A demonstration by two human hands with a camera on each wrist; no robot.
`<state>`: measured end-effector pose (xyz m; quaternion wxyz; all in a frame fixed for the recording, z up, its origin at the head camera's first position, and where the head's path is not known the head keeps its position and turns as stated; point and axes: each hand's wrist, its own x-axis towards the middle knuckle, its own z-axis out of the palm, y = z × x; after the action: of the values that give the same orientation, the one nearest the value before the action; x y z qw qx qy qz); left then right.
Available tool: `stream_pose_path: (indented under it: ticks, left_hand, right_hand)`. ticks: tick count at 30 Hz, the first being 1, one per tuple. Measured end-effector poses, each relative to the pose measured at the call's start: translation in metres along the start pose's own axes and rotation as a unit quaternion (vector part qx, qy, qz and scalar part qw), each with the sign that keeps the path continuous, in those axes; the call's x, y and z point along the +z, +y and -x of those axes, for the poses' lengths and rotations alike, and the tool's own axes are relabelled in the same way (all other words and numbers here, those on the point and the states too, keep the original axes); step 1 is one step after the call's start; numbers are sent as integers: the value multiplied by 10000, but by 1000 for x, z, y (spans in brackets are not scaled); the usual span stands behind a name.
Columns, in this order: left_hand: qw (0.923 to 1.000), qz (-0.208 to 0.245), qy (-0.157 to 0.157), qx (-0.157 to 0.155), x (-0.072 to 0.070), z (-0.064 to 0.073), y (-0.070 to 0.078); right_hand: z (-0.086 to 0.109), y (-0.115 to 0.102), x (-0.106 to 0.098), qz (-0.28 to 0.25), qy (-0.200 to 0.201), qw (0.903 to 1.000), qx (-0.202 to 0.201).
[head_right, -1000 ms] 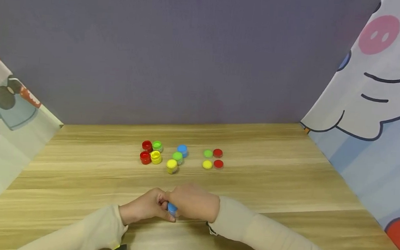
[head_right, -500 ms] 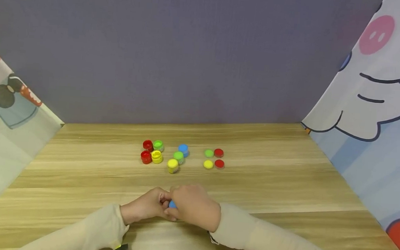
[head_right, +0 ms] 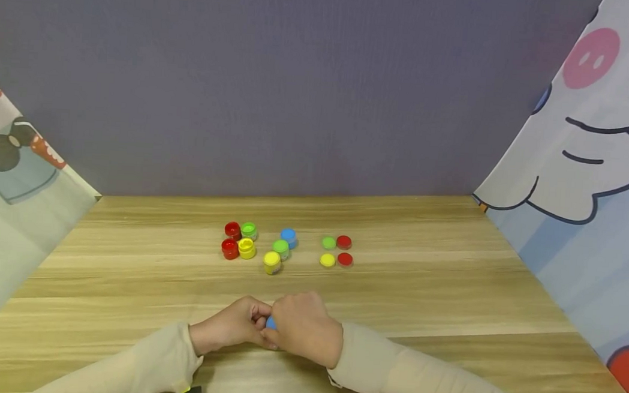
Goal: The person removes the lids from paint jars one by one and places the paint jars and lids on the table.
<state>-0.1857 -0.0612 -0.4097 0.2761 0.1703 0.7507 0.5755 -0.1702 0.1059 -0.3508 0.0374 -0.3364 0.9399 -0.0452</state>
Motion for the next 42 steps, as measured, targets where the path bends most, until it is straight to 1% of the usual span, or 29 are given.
stream_pose_path:
  ticks: [5, 11, 16, 20, 27, 30, 33, 34, 36, 38, 42]
  left_hand:
    - [10000, -44, -43, 0, -1, 1, 1]
    - [9999, -132, -58, 21, -3, 1, 1]
    - [9998, -172, -54, 24, -3, 2, 1]
    - [9999, -96, -64, -28, -3, 2, 1]
    - [9999, 49, -95, -56, -3, 2, 1]
    - [9999, -15, -78, -75, -3, 2, 1]
    - [9999, -107, -94, -71, -3, 2, 1]
    - [9999, -107, -106, -70, -3, 2, 1]
    - [9999, -96, -120, -47, -3, 1, 1]
    - [9999, -84, -107, -21, -3, 1, 2]
    - [9998, -180, -37, 21, -2, 1, 3]
  right_hand:
    - [-2, 2, -4, -247, -197, 9994, -112]
    - [-3, 6, -9, -695, -396, 9961, -385]
    - [-4, 10, -14, -631, -537, 9929, -857]
    - [-4, 13, -18, -526, -590, 9903, -1143]
    - [-5, 16, -19, -689, -623, 9860, -1385]
    - [-4, 16, -18, -908, -642, 9858, -1260]
    - [-3, 15, -16, -1124, -549, 9884, -857]
    - [-2, 14, -16, -1114, -467, 9902, -694]
    - [-2, 12, -14, -984, -323, 9937, -417]
    - [-3, 10, -11, -740, -242, 9967, -227]
    - [-3, 7, -5, -229, -136, 9996, -87]
